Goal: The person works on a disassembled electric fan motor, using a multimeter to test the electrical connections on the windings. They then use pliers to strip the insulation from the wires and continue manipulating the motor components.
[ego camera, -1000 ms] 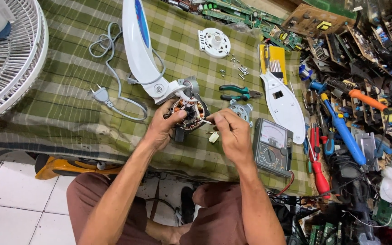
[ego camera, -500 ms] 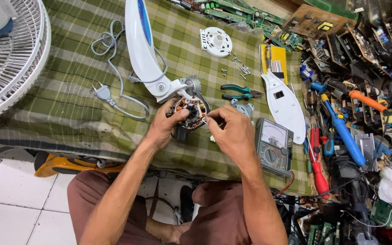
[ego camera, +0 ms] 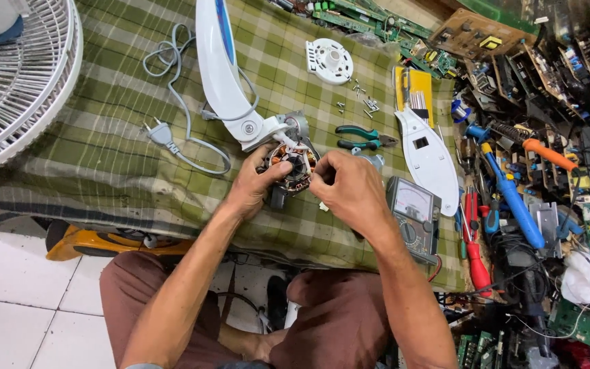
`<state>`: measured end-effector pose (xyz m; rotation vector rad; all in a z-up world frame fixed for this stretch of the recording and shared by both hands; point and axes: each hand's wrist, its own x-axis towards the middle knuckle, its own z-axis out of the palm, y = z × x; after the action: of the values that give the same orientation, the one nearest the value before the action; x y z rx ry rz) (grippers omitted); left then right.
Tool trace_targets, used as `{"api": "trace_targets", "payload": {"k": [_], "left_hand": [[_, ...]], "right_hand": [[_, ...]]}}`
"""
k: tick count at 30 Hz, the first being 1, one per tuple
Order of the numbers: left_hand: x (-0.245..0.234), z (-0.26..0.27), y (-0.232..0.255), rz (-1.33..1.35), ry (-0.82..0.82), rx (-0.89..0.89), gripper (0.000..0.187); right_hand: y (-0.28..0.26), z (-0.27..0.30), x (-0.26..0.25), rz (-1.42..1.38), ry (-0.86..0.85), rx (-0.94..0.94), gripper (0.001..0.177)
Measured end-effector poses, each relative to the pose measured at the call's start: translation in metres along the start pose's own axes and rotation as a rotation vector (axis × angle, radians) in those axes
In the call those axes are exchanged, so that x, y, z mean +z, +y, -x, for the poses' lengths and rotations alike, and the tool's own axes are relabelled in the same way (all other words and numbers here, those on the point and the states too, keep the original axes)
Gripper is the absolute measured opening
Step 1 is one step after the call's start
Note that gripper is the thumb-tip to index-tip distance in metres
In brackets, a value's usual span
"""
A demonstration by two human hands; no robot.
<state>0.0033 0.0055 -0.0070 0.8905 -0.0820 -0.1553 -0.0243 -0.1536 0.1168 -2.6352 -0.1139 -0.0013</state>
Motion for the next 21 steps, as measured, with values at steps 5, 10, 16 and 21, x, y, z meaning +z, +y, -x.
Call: {"api": "trace_targets", "payload": {"k": [5, 10, 16, 21], "left_hand": [[-0.003, -0.004, -0.005, 0.004, -0.003, 0.0, 0.06], [-0.005, -0.004, -0.005, -0.028, -0.005, 0.001, 0.061], [-0.005, -0.004, -0.005, -0.038, -0.011, 0.002, 0.064], [-0.011, -0.009, -0.012, -0.007, -0.008, 0.012, 0.063]], "right_hand": [[0.009, -0.004, -0.001, 0.027, -0.024, -0.054, 0.013], [0.016, -0.002, 0.005, 0.091, 0.024, -0.219, 0.011], [0.035, -0.001, 0.004, 0.156, 0.1, -0.384, 0.008], [0.032, 0.006, -0.018, -0.178, 0.076, -0.298, 0.007]]}}
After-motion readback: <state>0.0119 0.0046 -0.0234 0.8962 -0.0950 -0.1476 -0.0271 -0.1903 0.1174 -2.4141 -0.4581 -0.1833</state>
